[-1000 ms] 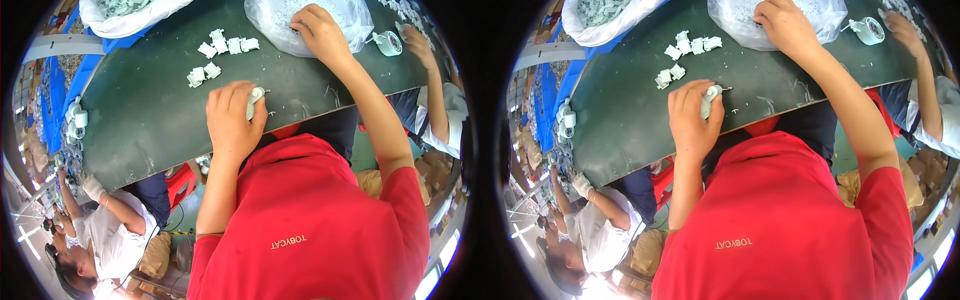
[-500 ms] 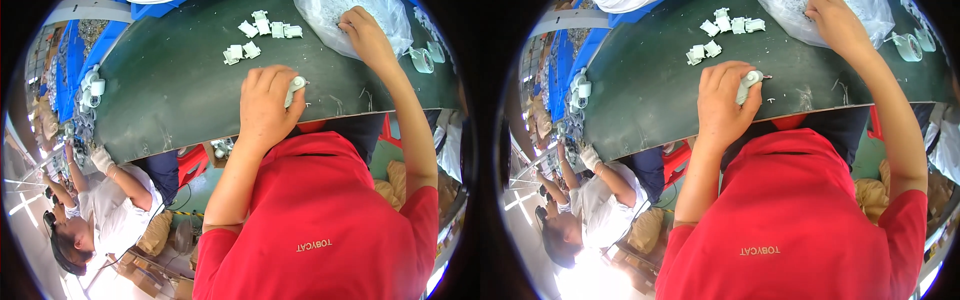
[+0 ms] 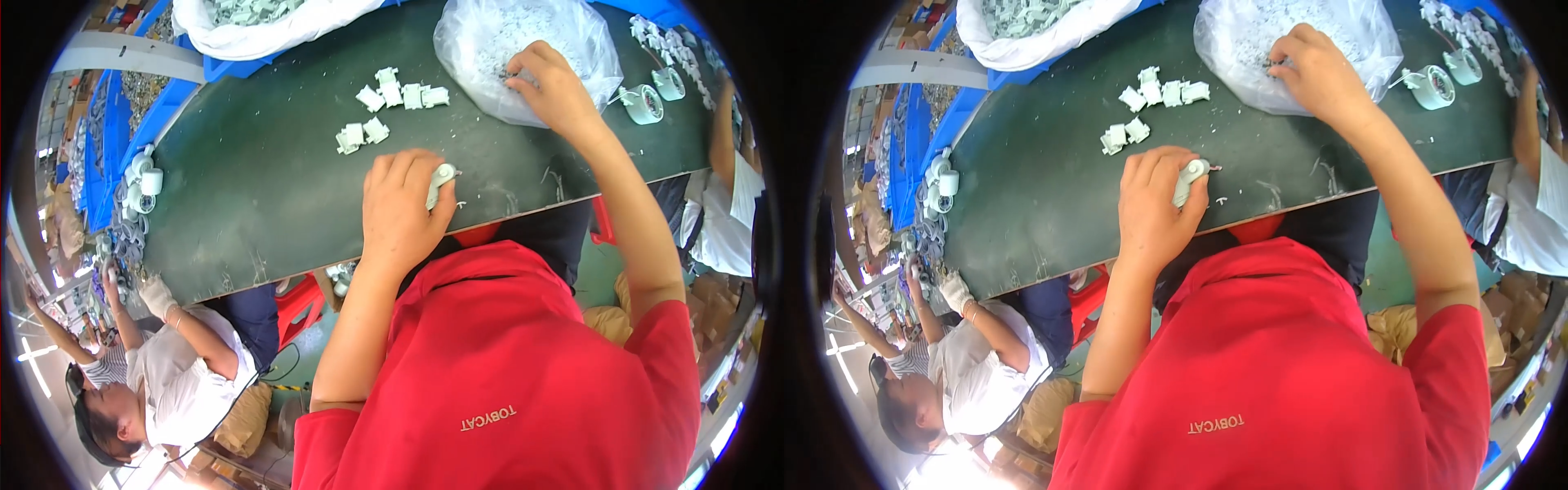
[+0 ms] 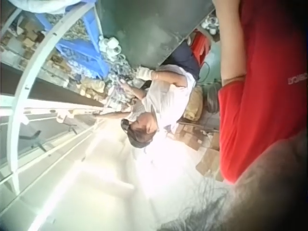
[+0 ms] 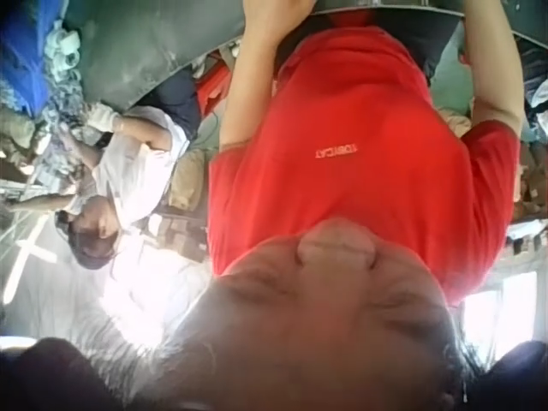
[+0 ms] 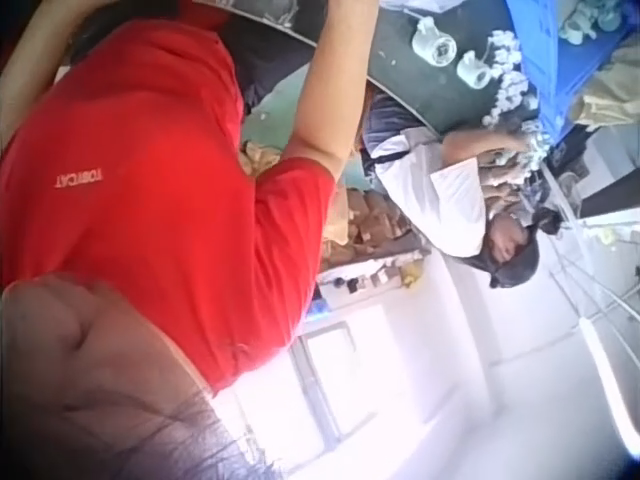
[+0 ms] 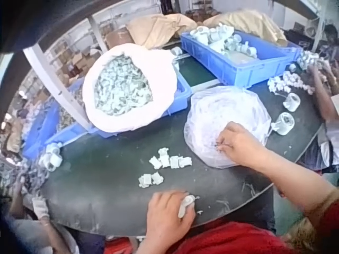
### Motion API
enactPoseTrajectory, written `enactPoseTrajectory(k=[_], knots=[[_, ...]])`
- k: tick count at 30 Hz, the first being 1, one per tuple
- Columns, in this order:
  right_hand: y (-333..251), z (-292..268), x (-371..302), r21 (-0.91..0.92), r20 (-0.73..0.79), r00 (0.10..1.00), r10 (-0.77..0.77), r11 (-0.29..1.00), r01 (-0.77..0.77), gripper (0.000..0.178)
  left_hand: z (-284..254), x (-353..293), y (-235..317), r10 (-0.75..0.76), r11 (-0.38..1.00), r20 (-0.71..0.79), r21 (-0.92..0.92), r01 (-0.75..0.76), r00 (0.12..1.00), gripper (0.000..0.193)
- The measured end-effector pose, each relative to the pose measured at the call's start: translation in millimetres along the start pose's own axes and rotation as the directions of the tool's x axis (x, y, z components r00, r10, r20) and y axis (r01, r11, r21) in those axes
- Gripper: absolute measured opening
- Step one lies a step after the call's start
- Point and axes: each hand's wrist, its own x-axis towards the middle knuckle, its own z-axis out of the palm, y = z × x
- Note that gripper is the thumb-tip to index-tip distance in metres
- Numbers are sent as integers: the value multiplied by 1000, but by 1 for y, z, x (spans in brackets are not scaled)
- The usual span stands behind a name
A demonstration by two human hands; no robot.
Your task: The person assembles small plastic housing units by hand, inserting metal contacts, pins, and springs into them from bins on a factory assembly line.
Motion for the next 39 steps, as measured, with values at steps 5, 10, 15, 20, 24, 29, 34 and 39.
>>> enactPoseTrajectory(k=[5, 10, 15, 20, 24, 29, 34, 39], knots=[[1, -14, 3, 28, 131, 991, 19, 999, -23, 14, 0, 2, 2, -24, 1000, -50, -6, 23, 998, 23], [-3, -14, 3, 163, 81, 990, 117, 978, -129, 9, 4, 1, -3, -2, 1000, -84, -1, 2, 996, 23], [-26, -28, -5, 652, 204, 923, 327, 658, -377, 14, 4, -1, -4, -21, 1000, -97, -19, 19, 995, 24], [-77, -15, -39, 764, 529, 829, 182, 324, -558, 17, 2, 5, 0, 22, 1000, -81, -8, -23, 996, 25], [-99, -5, -39, 762, 546, 815, 195, 289, -580, 15, 3, 3, -4, 31, 999, -82, -13, -32, 996, 25], [-104, 3, -38, 758, 410, 905, 112, 509, -407, 16, 0, 3, -4, 19, 999, -79, -43, -22, 997, 28], [-106, 5, -32, 716, 645, 751, 140, 233, -658, 13, 3, 2, -11, 57, 998, -84, -23, -59, 995, 30], [-108, 10, -31, 705, 678, 725, 122, 169, -688, 16, 6, 1, -11, 59, 997, -153, -41, -66, 987, 35]])
